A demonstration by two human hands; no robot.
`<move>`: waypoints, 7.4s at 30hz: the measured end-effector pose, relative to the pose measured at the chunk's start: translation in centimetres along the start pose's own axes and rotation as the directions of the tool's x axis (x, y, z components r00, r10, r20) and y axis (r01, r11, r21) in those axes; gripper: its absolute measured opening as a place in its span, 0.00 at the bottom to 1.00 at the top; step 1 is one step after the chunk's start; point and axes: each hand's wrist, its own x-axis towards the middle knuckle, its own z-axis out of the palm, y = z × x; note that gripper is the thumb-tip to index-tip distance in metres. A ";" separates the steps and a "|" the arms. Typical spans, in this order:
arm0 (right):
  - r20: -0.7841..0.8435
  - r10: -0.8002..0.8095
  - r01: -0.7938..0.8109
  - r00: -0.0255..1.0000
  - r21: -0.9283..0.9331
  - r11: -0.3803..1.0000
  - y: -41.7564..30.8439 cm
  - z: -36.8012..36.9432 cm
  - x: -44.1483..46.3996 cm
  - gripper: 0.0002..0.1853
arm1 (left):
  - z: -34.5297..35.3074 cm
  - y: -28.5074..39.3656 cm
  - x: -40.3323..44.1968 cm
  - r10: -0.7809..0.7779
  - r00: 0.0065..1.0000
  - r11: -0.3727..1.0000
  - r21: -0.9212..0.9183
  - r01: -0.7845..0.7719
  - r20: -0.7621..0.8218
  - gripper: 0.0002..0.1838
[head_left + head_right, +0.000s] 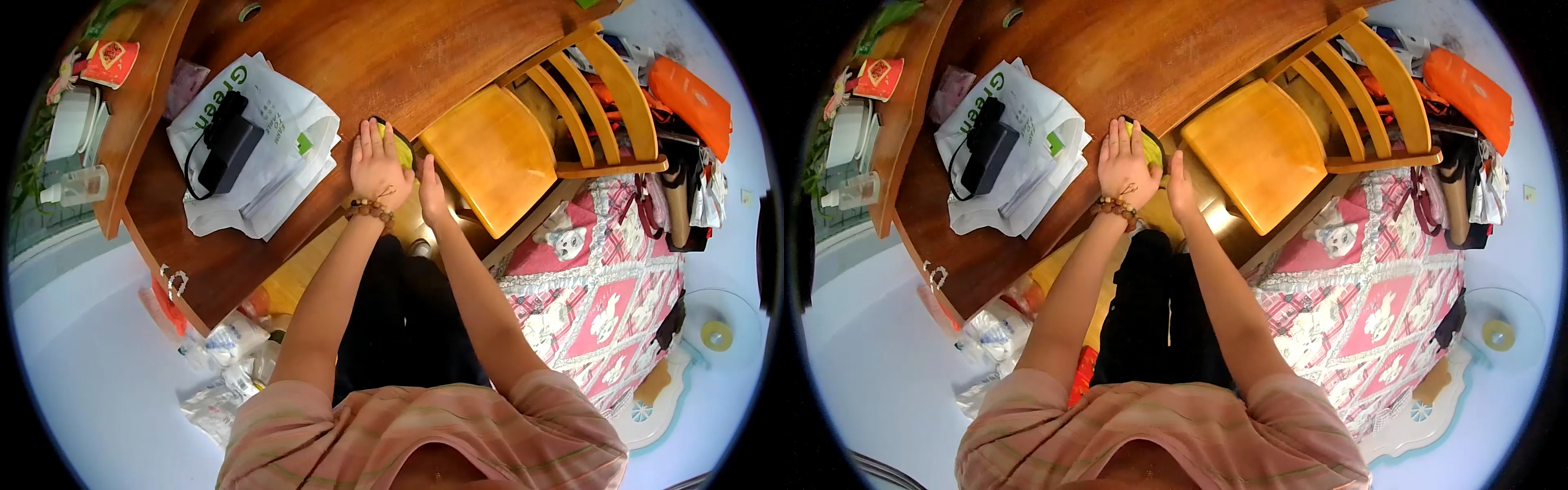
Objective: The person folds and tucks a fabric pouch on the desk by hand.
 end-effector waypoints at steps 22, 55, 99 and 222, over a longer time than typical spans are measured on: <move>-0.217 -0.184 0.221 0.959 0.161 0.962 0.0 -0.6 -1.4 0.27 | 1.6 2.3 5.6 0.221 0.975 0.970 0.109 -0.217 -0.025 0.35; -0.245 -0.506 0.377 0.827 -0.425 0.823 0.9 -3.1 -0.9 0.13 | 3.9 3.5 8.0 0.230 0.973 0.964 0.141 -0.226 -0.016 0.26; 0.314 -0.496 0.561 0.810 -0.663 0.496 6.2 5.0 -11.5 0.09 | -1.0 -7.4 -14.6 -0.236 0.954 0.900 0.330 0.286 -0.183 0.27; 0.335 -0.763 0.828 0.553 -0.328 0.456 -17.0 24.6 -25.1 0.12 | -31.8 -16.3 -13.1 -0.112 0.832 0.709 -0.630 -0.316 -0.543 0.09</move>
